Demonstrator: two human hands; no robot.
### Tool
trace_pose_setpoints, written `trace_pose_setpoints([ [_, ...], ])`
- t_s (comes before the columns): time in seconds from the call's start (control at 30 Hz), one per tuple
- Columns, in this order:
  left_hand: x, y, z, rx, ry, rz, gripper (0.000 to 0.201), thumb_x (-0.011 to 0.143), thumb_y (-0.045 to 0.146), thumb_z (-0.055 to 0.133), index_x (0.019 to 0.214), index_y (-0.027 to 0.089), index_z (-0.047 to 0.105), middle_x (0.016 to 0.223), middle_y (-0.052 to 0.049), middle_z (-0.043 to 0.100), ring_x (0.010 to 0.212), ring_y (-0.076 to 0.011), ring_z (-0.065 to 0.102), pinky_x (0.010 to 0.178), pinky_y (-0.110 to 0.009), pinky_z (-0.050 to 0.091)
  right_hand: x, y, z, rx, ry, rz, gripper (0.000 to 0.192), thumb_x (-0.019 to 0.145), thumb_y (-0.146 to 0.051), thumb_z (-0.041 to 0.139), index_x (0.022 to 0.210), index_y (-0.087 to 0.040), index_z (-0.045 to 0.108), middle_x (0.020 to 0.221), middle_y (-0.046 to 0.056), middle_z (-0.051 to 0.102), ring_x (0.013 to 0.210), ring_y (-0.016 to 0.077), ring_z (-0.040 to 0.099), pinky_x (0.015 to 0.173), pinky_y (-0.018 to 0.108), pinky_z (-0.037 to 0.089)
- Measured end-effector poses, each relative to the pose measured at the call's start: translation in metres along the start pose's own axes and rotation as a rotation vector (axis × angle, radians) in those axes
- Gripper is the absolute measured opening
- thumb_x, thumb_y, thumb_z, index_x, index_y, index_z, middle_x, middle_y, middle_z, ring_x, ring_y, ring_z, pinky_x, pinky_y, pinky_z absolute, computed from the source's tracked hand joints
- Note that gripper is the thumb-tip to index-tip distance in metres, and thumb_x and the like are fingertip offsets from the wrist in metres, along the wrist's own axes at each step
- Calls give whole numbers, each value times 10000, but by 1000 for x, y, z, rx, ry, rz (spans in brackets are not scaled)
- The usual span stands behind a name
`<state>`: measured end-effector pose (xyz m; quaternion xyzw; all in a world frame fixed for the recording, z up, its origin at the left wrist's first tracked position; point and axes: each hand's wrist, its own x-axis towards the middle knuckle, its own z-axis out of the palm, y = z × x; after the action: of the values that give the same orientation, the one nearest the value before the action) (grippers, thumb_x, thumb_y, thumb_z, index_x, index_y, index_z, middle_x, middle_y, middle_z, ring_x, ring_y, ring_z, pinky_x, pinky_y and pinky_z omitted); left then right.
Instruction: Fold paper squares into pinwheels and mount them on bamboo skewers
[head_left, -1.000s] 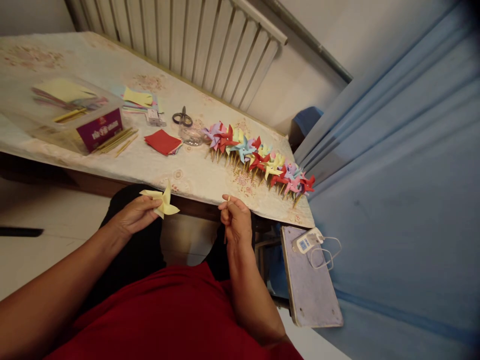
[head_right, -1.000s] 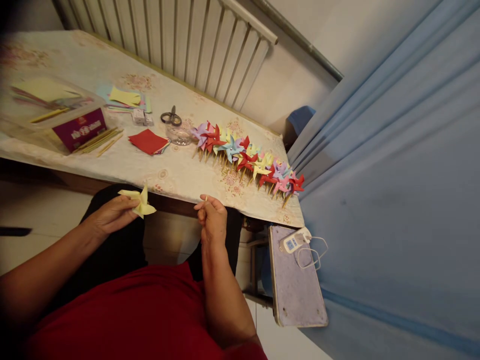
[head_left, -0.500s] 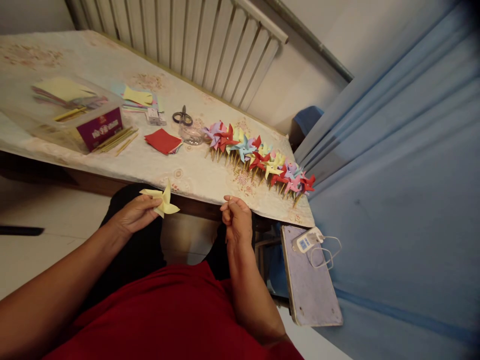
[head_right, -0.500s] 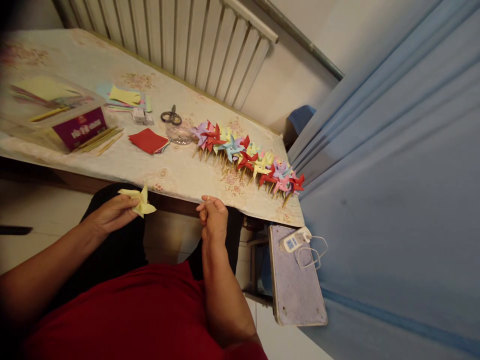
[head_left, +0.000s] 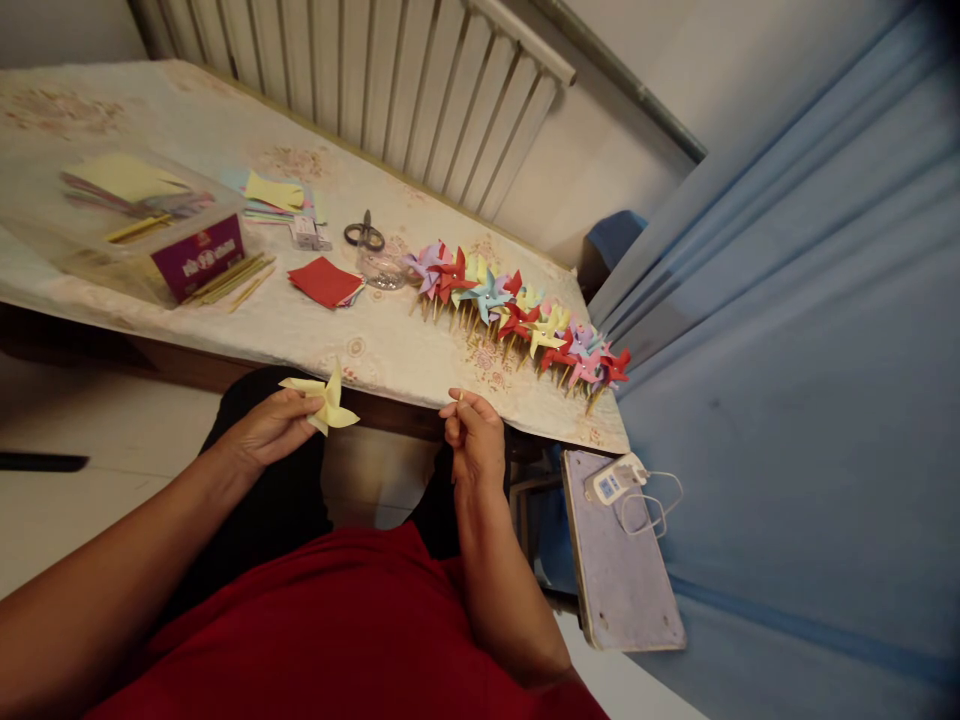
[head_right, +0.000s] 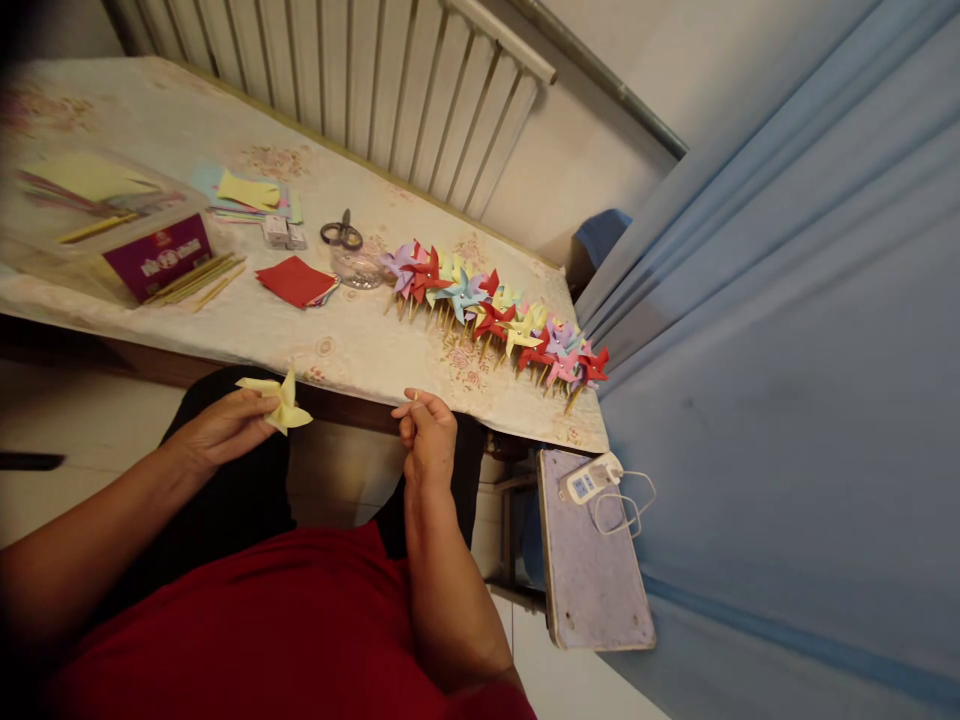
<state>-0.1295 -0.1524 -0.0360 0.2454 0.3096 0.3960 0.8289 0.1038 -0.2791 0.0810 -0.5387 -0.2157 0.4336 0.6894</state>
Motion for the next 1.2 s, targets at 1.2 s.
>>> trace_pose_setpoints([
  [1.2, -2, 1, 3, 16, -7, 14, 317, 551, 80, 908, 825, 86, 748, 778, -92, 768, 689, -185, 711, 717, -265, 612, 2, 4, -1, 10, 34, 10, 312, 686, -234, 642, 988, -157, 665, 628, -14, 702, 419, 57, 385, 425, 197, 234],
])
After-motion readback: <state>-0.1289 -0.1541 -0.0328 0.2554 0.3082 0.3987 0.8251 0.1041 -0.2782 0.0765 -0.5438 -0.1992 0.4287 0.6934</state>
